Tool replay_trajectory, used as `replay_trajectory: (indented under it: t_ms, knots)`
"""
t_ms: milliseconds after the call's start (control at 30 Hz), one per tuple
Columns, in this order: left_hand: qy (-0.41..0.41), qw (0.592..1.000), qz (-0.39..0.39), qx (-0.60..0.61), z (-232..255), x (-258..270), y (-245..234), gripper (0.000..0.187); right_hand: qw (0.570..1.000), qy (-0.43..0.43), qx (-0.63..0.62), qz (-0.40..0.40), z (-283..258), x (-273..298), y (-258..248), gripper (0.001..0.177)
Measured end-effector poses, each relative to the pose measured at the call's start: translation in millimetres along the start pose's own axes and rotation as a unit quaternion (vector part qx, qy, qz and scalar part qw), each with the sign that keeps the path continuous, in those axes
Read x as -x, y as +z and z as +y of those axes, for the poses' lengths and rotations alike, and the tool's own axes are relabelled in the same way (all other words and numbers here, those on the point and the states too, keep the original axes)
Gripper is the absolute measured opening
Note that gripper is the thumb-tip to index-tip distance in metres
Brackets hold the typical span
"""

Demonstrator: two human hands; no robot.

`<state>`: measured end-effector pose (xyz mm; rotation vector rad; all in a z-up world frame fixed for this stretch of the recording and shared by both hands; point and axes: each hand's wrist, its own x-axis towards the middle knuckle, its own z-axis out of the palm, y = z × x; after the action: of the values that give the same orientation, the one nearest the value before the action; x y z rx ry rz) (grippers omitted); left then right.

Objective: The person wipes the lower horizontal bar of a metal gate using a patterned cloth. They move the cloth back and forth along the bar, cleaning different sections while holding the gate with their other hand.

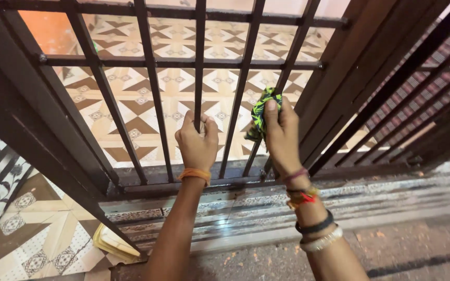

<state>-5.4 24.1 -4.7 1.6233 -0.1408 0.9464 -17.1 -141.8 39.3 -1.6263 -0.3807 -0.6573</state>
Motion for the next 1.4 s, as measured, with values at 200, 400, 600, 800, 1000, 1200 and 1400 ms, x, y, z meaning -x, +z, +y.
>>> replay_trajectory:
  t_ms: [200, 400, 600, 800, 1000, 1200, 1400]
  knots:
    - [0.013, 0.998, -0.049, 0.031, -5.4, -3.3, -8.6, 0.01, 0.994, 0.013, 0.078, 0.077, 48.7, 43.8, 24.7, 0.036]
    - [0.016, 0.997, -0.075, 0.031, -6.9, -6.8, -12.9, 0.012, 0.983, 0.075, 0.149, 0.076, 105.1, 96.7, 25.9, 0.037]
    - [0.035, 0.996, -0.064, 0.047, -12.6, -3.7, -9.0, 0.011, 0.976, 0.058, 0.205, 0.036, 129.8, 126.1, 24.3, 0.033]
    - [0.067, 0.997, -0.008, 0.021, -13.7, -5.6, 2.9, 0.006, 0.985, 0.104, 0.132, -0.044, 104.2, 125.0, 9.9, 0.041]
    - [0.051, 0.999, 0.008, 0.003, -16.1, 3.0, 3.0, 0.011, 0.99, 0.104, 0.094, -0.029, 47.3, 59.9, 3.0, 0.024]
    - [0.075, 0.995, 0.036, -0.053, -14.6, 2.6, 8.0, 0.012, 0.999, -0.022, 0.039, 0.021, -7.7, 0.3, -2.4, 0.028]
    - [0.069, 0.997, 0.021, -0.039, -18.5, 4.3, 5.5, 0.011, 0.982, 0.039, 0.182, -0.02, 95.4, 79.9, 11.4, 0.031]
